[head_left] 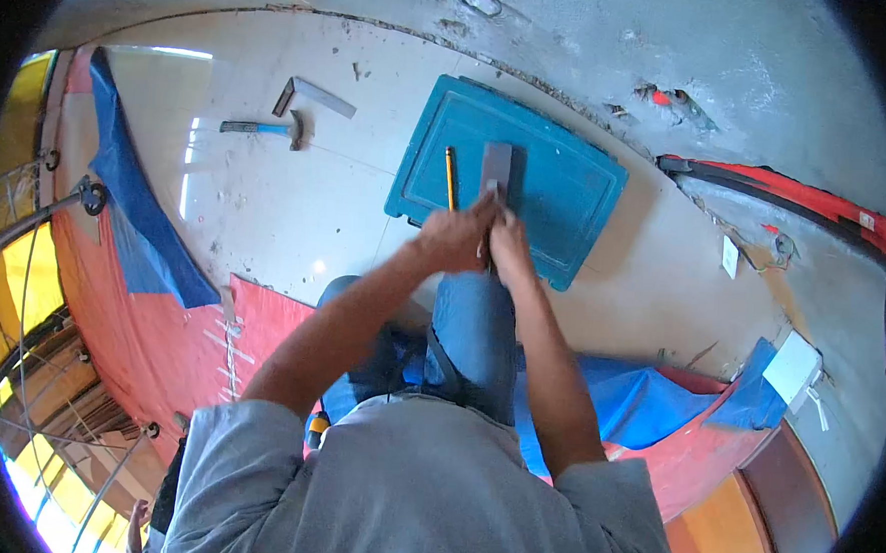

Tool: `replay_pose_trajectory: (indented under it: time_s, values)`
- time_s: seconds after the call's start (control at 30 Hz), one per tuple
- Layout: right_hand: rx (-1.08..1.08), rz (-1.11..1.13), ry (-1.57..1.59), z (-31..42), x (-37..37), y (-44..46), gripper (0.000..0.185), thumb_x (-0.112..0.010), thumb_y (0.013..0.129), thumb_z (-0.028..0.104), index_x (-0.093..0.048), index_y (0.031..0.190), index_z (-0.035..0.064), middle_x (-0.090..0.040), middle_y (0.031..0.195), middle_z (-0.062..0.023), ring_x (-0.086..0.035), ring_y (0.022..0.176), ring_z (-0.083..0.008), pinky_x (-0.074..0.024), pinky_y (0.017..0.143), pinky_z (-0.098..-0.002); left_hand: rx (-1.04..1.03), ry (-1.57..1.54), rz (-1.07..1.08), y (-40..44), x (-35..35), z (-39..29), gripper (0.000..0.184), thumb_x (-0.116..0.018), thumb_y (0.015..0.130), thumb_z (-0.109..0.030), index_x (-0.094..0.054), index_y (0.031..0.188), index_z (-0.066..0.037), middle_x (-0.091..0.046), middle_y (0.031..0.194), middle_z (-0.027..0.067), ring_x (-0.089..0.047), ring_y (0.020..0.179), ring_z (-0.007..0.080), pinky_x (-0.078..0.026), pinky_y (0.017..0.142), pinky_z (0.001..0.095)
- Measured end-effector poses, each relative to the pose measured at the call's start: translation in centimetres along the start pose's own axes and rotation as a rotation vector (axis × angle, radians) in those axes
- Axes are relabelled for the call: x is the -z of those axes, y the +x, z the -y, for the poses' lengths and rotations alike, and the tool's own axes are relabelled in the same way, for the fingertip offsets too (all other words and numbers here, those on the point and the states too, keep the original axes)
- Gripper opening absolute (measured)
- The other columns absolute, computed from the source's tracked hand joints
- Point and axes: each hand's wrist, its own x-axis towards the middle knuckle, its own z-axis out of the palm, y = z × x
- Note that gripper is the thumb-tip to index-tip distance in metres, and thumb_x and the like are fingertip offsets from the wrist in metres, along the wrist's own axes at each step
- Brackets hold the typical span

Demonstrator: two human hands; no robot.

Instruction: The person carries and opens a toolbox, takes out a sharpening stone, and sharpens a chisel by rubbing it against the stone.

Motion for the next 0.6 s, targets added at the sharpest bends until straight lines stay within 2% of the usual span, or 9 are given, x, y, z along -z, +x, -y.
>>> replay_pose_trajectory:
  time_s: [0.03,0.1,0.2,0.23,0.27,0.37,0.4,0.47,0.6]
  values:
    - [-0.003,0.032,-0.005,1.7,0.8,2.3,0.057,-0.042,0.108,0.041,-0.063,0.13,-0.0073,-0.072,0.113,-0.027,-0.069,0.102,-0.032,-0.0514,0.085,-0.0459,-0.038,-0.009,-0.159,2.0,-0.5,1.8,0.102,-0.084,0.072,-0.037,-0.035,0.155,-0.001,-0.038,0.161,0.0239,-0.071,0.11,0.039,-0.061,0.086,0.048]
    - [0.0,0.06,-0.005,4.0,1.3,2.9,0.056,-0.042,0.108,0.04,-0.062,0.13,-0.0074,-0.072,0.113,-0.0269,-0.069,0.101,-0.0317,-0.0511,0.085,-0.046,-0.062,0.046,-0.087,3.4,3.0,1.8,0.1,-0.084,0.075,-0.037,-0.035,0.154,0.0,-0.041,0.159,0.0234,-0.069,0.114,0.0378,-0.061,0.089,0.0469]
    - [-0.118,0.069,-0.009,3.2,0.6,1.3,0.052,-0.043,0.107,0.036,-0.063,0.129,-0.0077,-0.071,0.116,-0.029,-0.07,0.106,-0.0346,-0.0517,0.088,-0.0461,-0.009,-0.005,-0.152,2.5,-1.4,2.2,0.104,-0.085,0.073,-0.04,-0.035,0.155,-0.001,-0.038,0.161,0.0222,-0.065,0.122,0.0387,-0.06,0.093,0.0467]
    - [0.04,-0.041,-0.03,-1.0,-0.6,0.3,0.049,-0.043,0.106,0.034,-0.065,0.12,-0.0085,-0.07,0.11,-0.033,-0.068,0.104,-0.0432,-0.0523,0.087,-0.0498,-0.024,-0.05,-0.07,0.2,-1.0,0.6,0.108,-0.086,0.072,-0.04,-0.032,0.157,-0.001,-0.035,0.162,0.0229,-0.064,0.122,0.0412,-0.06,0.094,0.0481]
    - [0.196,-0.153,-0.049,-3.3,-1.3,-0.2,0.048,-0.042,0.106,0.031,-0.067,0.111,-0.0092,-0.068,0.104,-0.037,-0.067,0.103,-0.0517,-0.0529,0.086,-0.0535,-0.094,-0.065,-0.169,-1.3,-3.0,0.3,0.111,-0.087,0.071,-0.038,-0.03,0.158,-0.002,-0.033,0.163,0.0245,-0.065,0.118,0.0435,-0.06,0.092,0.0498]
    - [0.106,-0.116,-0.12,-2.8,-1.0,-0.6,0.046,-0.042,0.106,0.031,-0.067,0.113,-0.0074,-0.067,0.108,-0.0379,-0.063,0.11,-0.0538,-0.0513,0.09,-0.0548,-0.027,-0.087,-0.045,-1.6,-2.1,-0.3,0.109,-0.087,0.071,-0.036,-0.03,0.157,-0.001,-0.033,0.163,0.0252,-0.066,0.117,0.0432,-0.06,0.093,0.0502]
    - [0.151,-0.153,-0.112,-1.2,-0.8,0.4,0.044,-0.042,0.106,0.029,-0.067,0.114,-0.0064,-0.069,0.103,-0.0359,-0.067,0.102,-0.0508,-0.0529,0.086,-0.0545,-0.007,-0.079,-0.05,0.0,-1.3,0.5,0.108,-0.087,0.072,-0.036,-0.031,0.157,-0.001,-0.034,0.163,0.0249,-0.066,0.118,0.0426,-0.059,0.095,0.0494]
    - [0.061,-0.065,0.069,3.3,0.1,2.6,0.043,-0.042,0.105,0.027,-0.067,0.113,-0.0071,-0.07,0.094,-0.0331,-0.071,0.093,-0.047,-0.054,0.082,-0.0549,-0.031,-0.016,-0.093,2.5,1.8,1.8,0.105,-0.086,0.073,-0.036,-0.033,0.156,0.0,-0.036,0.162,0.0252,-0.064,0.122,0.0407,-0.057,0.1,0.0464]
    - [0.057,-0.036,-0.019,2.5,0.2,2.6,0.041,-0.044,0.104,0.026,-0.067,0.115,-0.0066,-0.071,0.088,-0.0297,-0.073,0.085,-0.0416,-0.0551,0.076,-0.0525,-0.018,-0.013,-0.052,1.9,1.4,1.4,0.11,-0.087,0.071,-0.037,-0.031,0.157,0.001,-0.032,0.164,0.0252,-0.061,0.127,0.0395,-0.057,0.101,0.0447]
